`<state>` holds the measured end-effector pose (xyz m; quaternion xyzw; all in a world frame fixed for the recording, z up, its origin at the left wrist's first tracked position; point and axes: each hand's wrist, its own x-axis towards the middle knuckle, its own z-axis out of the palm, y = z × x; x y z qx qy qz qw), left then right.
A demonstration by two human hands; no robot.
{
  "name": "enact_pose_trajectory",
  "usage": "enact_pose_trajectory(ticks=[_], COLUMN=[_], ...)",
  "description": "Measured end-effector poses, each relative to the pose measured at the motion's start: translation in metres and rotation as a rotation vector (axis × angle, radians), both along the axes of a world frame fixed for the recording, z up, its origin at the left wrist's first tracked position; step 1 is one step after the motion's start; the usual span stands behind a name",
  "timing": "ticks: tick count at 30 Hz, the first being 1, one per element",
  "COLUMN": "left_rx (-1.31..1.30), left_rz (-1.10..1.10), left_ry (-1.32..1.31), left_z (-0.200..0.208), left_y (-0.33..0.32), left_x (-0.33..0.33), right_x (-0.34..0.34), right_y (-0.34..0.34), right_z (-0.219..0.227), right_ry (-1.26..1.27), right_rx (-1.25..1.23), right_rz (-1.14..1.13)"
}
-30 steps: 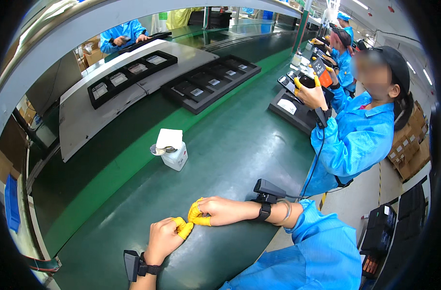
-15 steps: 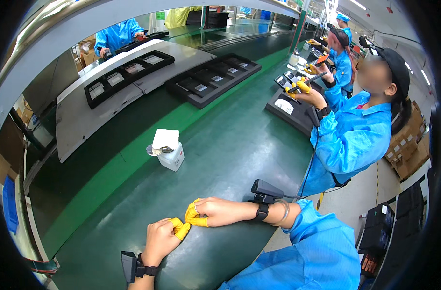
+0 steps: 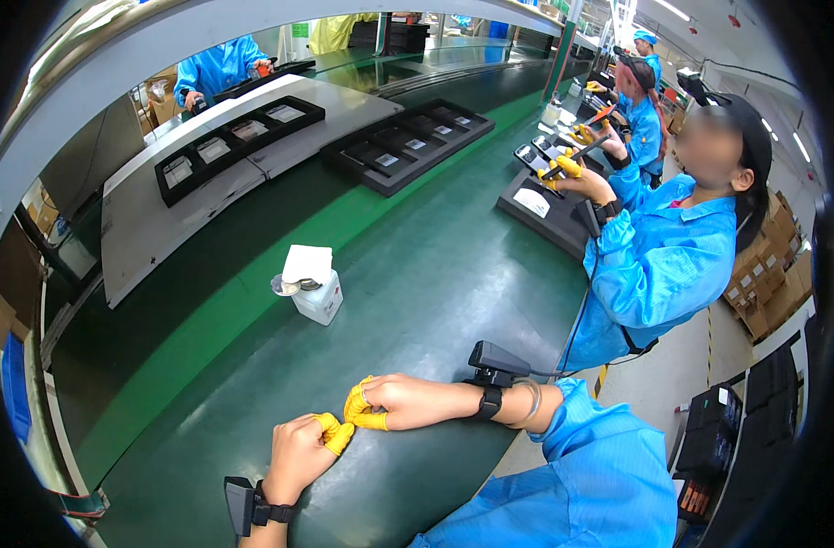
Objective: Cleaning and inspecting the back surface of multiple mobile phones on an assembly line.
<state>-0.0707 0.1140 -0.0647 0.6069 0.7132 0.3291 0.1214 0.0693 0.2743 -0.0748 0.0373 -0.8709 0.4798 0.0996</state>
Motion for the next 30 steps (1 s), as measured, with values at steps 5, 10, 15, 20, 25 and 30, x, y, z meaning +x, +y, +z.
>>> enact_pose_trajectory(ticks=[5, 10, 15, 20, 25, 30], left_rx=[-0.031, 0.006, -0.013, 0.001, -0.008, -0.036], left_rz=[0.007, -0.002, 0.004, 0.007, -0.001, -0.001], left_ry=[-0.035, -0.011, -0.007, -0.015, 0.004, -0.032], left_z=[-0.001, -0.001, 0.001, -0.002, 0.001, 0.003], left_y=[0.0, -0.001, 0.001, -0.001, 0.0, 0.0], left_x=[-0.001, -0.003, 0.0, -0.001, -0.001, -0.003], right_x=[0.0, -0.001, 0.002, 0.001, 0.001, 0.0], right_y=[0.001, 0.001, 0.0, 0.001, 0.001, 0.0], right_z=[0.003, 0.006, 0.006, 0.006, 0.013, 0.006], right_ry=[-0.068, -0.07, -0.051, -0.093, -0.127, -0.07], right_rx=[0.035, 0.035, 0.019, 0.04, 0.054, 0.055], right_rz=[0.009, 0.028, -0.001, 0.013, 0.026, 0.009])
